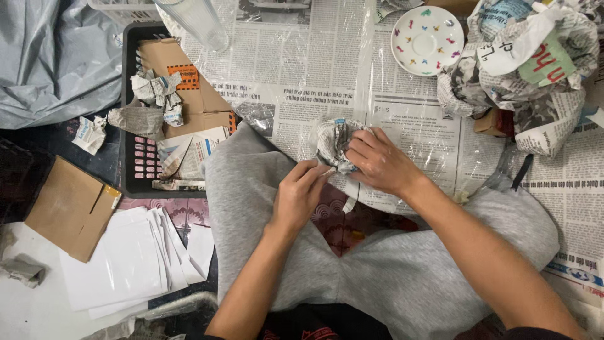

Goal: The person sits on the floor and wraps small ceramic items, including a cup and a saucer, using newspaper. They fold the newspaper around each item and place the wrapped bundles into a black plastic basket. The workspace is covered with newspaper and various packing materials.

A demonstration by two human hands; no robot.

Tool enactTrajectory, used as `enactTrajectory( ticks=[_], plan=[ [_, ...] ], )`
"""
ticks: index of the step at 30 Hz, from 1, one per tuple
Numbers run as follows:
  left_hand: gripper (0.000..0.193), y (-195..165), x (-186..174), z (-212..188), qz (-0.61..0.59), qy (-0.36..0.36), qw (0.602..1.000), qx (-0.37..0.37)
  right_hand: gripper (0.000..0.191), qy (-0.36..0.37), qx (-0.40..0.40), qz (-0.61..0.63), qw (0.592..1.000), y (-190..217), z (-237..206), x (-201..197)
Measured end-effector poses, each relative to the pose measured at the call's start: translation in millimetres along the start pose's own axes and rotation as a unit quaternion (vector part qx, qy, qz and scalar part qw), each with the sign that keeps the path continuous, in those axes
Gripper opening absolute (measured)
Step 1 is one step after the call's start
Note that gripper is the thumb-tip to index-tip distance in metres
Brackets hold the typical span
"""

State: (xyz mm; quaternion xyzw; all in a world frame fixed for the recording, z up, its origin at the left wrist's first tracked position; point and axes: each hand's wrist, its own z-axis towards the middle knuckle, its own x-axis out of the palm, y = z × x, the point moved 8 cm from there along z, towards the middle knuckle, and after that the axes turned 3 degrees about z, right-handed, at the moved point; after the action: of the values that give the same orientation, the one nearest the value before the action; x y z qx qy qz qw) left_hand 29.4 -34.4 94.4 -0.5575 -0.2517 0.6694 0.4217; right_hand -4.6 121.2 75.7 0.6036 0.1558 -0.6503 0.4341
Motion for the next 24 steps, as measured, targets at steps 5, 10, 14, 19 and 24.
enactTrajectory(
  ticks=[5,10,14,19,24],
  plan=[
    [0.016,-8.2,-4.4,-1.8,-0.051,-0.042,0.996,0.053,0.041,-0.024,-0.029,-0.003,0.999,17.4,-1.8,-3.4],
    [0.021,1.8,-3.8,-10.6,-0.118,-0.081,0.989,-0.039,0.035,-0.055,-0.028,0.029,0.998,33.6,-9.9,-9.6],
    [0.022,-26.3,-17.2,-23.2,-0.09,-0.132,0.983,0.095,0.033,-0.096,-0.002,0.077,0.992,44.9,-19.8,-15.8],
    [0.035,-57.3,-22.5,-36.4,-0.022,-0.088,0.977,0.194,0.036,-0.107,0.119,0.19,0.969,46.0,-37.3,-22.5],
    [0.05,-77.8,-16.6,-49.7,-0.019,-0.048,0.974,0.222,0.04,-0.196,0.214,0.265,0.92,55.3,-62.6,-39.5]
  ],
)
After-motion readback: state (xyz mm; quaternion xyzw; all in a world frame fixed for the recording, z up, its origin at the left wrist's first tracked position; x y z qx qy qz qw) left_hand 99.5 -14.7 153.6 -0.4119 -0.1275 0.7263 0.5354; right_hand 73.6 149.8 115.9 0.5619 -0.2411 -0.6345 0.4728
